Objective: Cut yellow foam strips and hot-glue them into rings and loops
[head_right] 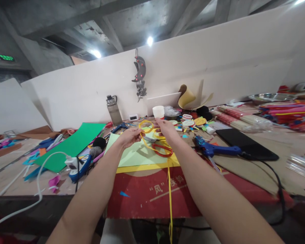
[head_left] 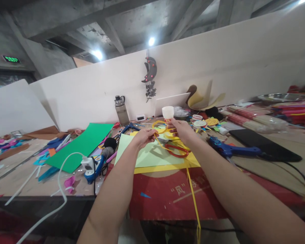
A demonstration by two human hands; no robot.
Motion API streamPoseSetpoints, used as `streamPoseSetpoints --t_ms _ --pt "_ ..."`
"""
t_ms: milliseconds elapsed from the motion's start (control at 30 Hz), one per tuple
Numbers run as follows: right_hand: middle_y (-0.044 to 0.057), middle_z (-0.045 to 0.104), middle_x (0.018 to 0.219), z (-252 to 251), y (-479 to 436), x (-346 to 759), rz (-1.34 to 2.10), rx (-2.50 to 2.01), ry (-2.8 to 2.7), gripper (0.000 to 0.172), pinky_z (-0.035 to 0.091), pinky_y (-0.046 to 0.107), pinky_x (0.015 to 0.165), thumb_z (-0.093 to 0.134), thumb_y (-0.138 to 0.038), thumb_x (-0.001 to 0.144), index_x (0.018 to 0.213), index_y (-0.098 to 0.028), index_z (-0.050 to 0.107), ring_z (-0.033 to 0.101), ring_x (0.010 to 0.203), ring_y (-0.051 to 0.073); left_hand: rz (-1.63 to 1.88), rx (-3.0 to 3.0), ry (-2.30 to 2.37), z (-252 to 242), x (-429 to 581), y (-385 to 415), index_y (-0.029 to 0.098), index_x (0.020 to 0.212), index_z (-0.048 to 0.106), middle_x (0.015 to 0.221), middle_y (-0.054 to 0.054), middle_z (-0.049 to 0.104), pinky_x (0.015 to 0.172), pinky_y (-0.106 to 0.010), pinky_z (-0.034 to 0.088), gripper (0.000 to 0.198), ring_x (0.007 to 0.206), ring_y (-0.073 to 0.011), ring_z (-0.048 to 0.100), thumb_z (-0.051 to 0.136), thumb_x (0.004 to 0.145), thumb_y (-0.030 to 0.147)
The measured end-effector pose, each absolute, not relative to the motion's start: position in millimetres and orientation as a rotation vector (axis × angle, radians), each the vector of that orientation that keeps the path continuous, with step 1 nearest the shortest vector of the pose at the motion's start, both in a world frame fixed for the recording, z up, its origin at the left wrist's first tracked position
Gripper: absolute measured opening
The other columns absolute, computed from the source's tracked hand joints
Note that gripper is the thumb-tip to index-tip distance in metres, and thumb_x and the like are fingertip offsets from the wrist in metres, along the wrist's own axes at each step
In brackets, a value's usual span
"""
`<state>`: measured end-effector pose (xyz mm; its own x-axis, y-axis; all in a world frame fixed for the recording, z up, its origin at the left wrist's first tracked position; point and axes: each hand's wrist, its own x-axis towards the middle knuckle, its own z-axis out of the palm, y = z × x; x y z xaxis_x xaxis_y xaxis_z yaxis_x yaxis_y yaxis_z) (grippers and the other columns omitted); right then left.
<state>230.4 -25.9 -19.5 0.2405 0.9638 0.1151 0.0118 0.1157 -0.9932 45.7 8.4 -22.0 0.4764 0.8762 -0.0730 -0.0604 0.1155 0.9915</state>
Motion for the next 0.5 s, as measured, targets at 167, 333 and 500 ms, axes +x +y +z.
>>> streamPoseSetpoints --t_ms 167,333,500 --pt "0.017 0.062 0.108 -35 -16 244 0.027 -1.862 -1.557 0.039 0.036 0.047 0.087 0.061 -0.042 0.073 0.101 -0.015 0.064 0.049 0.108 0.034 0.922 1.277 0.995 -29 42 18 0.008 0.069 0.062 0.060 -0.005 0.059 0.046 -0.017 0.036 0.018 0.046 -0.0038 0.046 0.060 0.080 0.022" --pt "0.019 0.060 0.112 -56 -13 232 -0.024 -2.068 -1.773 0.054 0.035 0.052 0.086 0.063 -0.046 0.069 0.114 -0.017 0.058 0.045 0.113 0.039 0.962 1.322 1.077 -37 43 24 0.007 0.067 0.062 0.058 -0.004 0.058 0.045 -0.017 0.035 0.019 0.044 -0.0037 0.045 0.057 0.080 0.020" --pt "0.019 0.062 0.108 -55 -12 231 -0.061 -2.023 -1.737 0.046 0.036 0.053 0.085 0.062 -0.037 0.072 0.113 -0.017 0.057 0.050 0.107 0.037 0.959 1.341 1.102 -39 44 23 0.008 0.062 0.061 0.052 -0.002 0.054 0.044 -0.017 0.034 0.021 0.043 -0.0040 0.045 0.061 0.078 0.021"
